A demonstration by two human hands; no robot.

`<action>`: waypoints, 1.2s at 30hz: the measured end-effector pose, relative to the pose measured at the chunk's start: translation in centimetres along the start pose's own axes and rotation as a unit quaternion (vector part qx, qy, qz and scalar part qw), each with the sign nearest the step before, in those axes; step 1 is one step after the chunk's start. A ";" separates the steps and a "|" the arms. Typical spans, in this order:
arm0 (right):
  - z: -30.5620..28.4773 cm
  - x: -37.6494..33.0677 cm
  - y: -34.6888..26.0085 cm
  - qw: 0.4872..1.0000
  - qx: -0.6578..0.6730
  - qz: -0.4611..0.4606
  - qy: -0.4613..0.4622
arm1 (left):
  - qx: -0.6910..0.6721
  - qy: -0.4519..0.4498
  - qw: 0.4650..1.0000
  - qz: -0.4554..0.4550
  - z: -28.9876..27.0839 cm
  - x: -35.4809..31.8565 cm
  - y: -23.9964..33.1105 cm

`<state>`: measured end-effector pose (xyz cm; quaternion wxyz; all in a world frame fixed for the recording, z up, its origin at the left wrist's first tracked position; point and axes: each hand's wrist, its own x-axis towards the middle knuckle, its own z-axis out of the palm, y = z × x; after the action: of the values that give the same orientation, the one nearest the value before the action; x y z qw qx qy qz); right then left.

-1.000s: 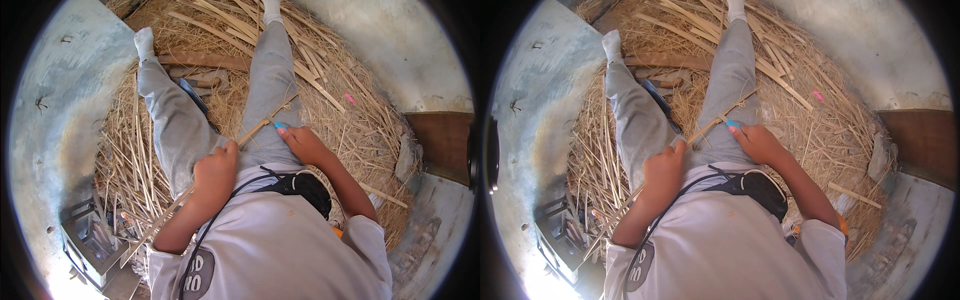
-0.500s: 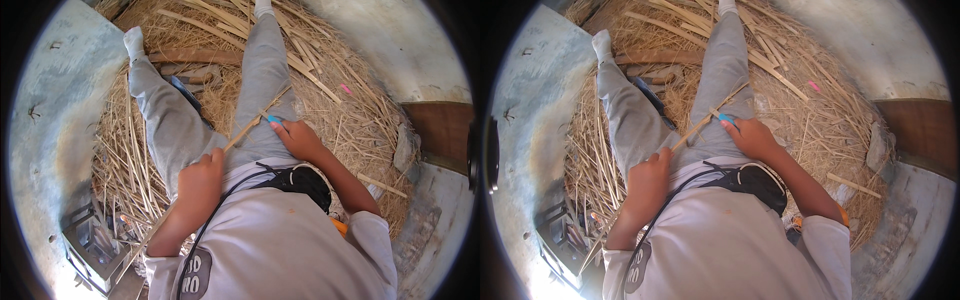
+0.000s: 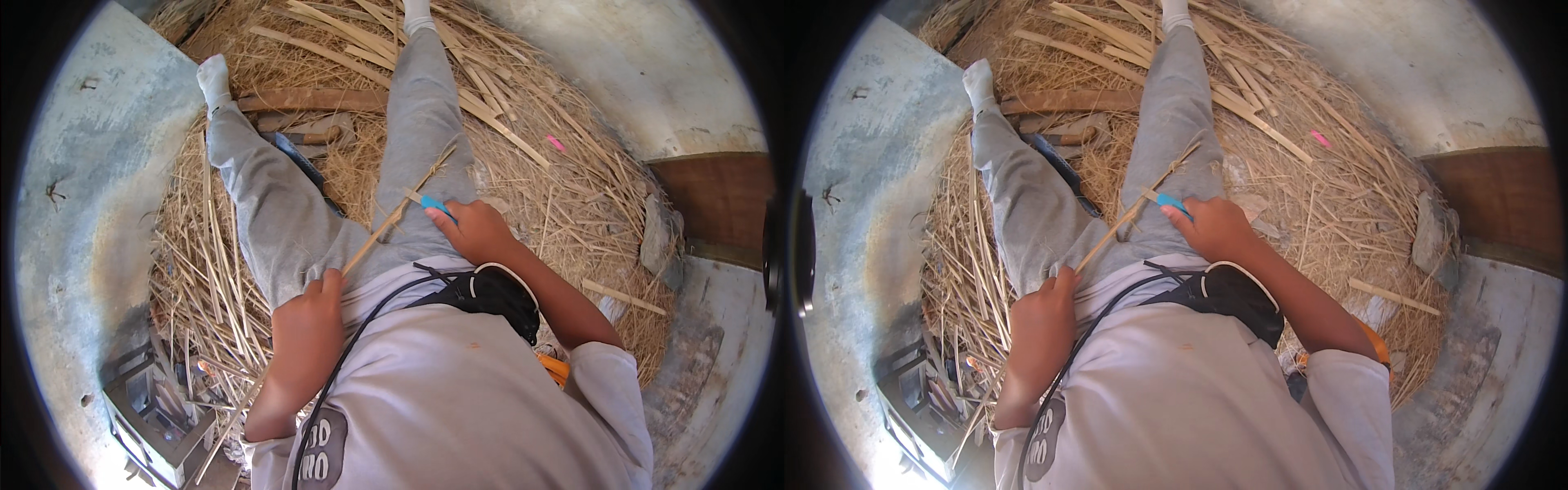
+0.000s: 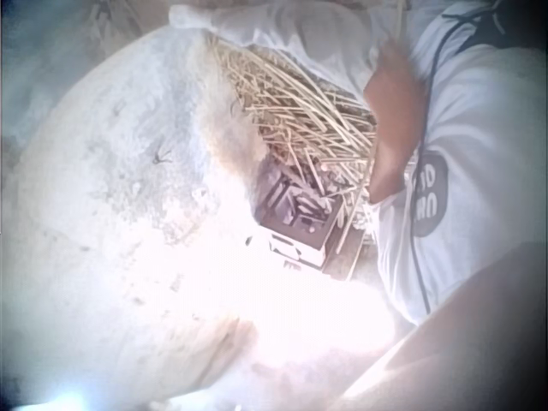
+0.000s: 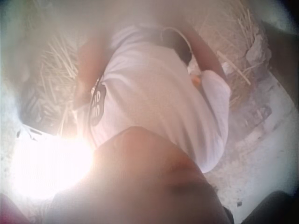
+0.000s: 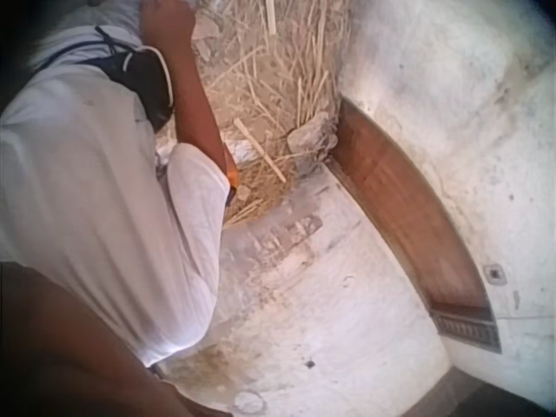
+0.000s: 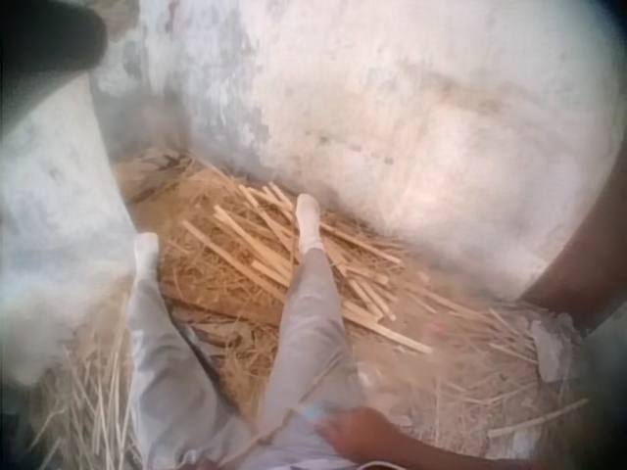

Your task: The person sits on a straw-covered floor and uses a small knife to shave thin strips from a wooden stick. They hold the stick with one hand and scrape the blade along its length to remove the outer layer, creating wood shavings.

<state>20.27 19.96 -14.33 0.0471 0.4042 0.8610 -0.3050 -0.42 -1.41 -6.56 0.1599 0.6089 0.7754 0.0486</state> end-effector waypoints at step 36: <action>-0.1 0.3 0.7 0.999 -0.001 0.025 0.020 | -0.320 -0.096 0.942 -0.028 4.1 7.0 -1.6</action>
<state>20.61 20.58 -14.69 0.0375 0.4313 0.8519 -0.2948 -2.13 4.39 -12.18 0.4209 0.5058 0.7167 0.2310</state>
